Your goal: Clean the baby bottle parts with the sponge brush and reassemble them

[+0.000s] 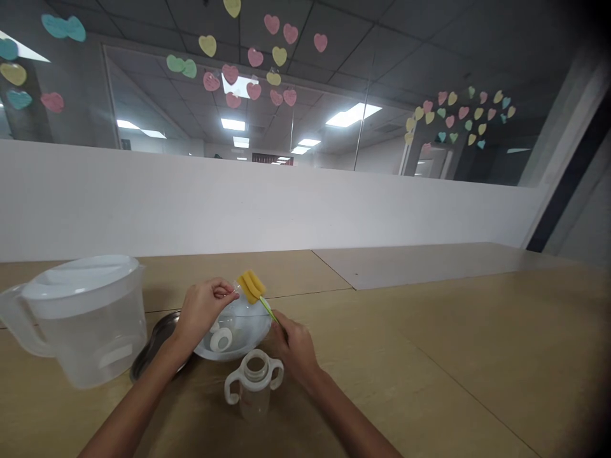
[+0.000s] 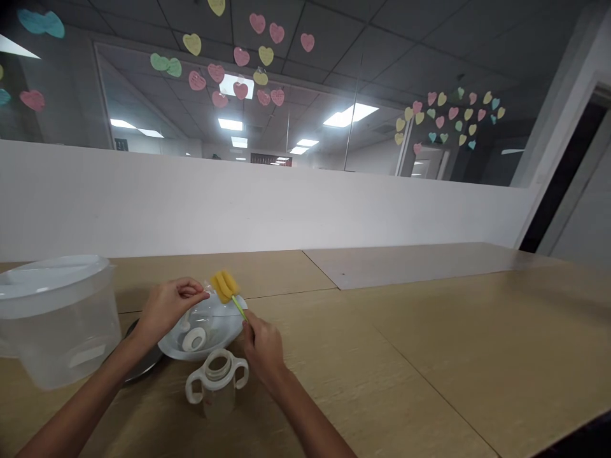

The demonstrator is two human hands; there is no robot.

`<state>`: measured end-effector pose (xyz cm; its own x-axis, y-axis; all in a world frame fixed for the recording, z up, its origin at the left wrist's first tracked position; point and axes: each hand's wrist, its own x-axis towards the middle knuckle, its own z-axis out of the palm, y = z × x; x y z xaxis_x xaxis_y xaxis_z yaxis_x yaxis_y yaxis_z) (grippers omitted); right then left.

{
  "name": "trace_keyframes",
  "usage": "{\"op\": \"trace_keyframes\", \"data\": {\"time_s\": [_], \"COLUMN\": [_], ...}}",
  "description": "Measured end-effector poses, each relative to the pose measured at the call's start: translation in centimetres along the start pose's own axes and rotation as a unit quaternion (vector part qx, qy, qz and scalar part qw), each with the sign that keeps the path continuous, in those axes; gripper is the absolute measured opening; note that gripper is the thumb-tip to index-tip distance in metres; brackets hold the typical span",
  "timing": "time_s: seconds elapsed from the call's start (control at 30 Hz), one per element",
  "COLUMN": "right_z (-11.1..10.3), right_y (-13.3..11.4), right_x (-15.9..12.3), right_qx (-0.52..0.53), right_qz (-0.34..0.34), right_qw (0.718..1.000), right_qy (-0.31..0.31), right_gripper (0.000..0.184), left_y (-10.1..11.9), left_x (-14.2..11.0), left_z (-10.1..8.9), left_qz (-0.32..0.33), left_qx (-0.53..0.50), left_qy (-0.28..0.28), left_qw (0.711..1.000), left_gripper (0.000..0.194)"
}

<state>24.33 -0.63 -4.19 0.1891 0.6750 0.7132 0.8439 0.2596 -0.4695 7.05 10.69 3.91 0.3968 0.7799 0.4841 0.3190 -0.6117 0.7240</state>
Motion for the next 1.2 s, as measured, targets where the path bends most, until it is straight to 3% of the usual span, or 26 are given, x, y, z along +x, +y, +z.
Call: {"op": "trace_keyframes", "data": {"time_s": [0.07,0.13,0.2,0.27,0.33,0.4,0.47,0.57,0.63,0.77,1.0,1.2], "right_z": [0.1,0.1,0.1,0.1,0.0,-0.1,-0.2,-0.2,-0.1,0.1,0.3,0.4], "right_y": [0.0,0.0,-0.1,-0.2,-0.3,-0.3,-0.1,0.3,0.6,1.1,1.3,1.5], "right_x": [0.0,-0.1,-0.1,-0.1,0.0,0.1,0.2,0.2,0.2,0.1,0.0,-0.1], "right_qx": [0.003,0.016,0.02,0.022,0.032,0.038,0.028,-0.008,-0.029,-0.054,-0.088,-0.105], "right_qz": [0.007,-0.028,-0.057,-0.041,-0.011,-0.027,-0.052,-0.038,-0.026,-0.07,-0.078,-0.099], "right_qw": [0.999,0.998,0.997,0.998,0.997,0.994,0.996,0.999,0.999,0.996,0.993,0.989], "right_qy": [0.036,0.058,0.044,0.034,0.07,0.095,0.064,0.002,0.015,0.033,0.016,0.008], "right_gripper": [0.031,0.032,0.032,0.033,0.032,0.032,0.032,0.033,0.033,0.034,0.035,0.035], "left_y": [0.0,0.1,0.3,0.5,0.7,0.8,0.8,0.7,0.6,0.4,0.1,0.4], "left_x": [-0.1,-0.1,-0.2,-0.3,-0.4,-0.5,-0.6,-0.6,-0.6,-0.5,-0.3,-0.5], "left_z": [0.0,-0.1,-0.1,0.0,0.0,0.1,0.1,0.2,0.2,0.2,0.1,-0.2], "left_qz": [0.004,0.012,0.022,0.031,0.038,0.041,0.043,0.054,0.074,0.106,0.078,0.061], "left_qx": [-0.002,-0.001,0.01,0.028,0.048,0.063,0.079,0.114,0.144,0.182,0.211,0.234], "left_qy": [0.011,0.019,0.027,0.028,0.026,0.023,0.021,0.014,0.011,0.01,-0.006,0.02], "left_qw": [1.0,1.0,0.999,0.999,0.998,0.997,0.996,0.992,0.987,0.978,0.974,0.97], "left_gripper": [0.023,0.02,0.017,0.016,0.015,0.015,0.016,0.017,0.018,0.02,0.026,0.029]}}
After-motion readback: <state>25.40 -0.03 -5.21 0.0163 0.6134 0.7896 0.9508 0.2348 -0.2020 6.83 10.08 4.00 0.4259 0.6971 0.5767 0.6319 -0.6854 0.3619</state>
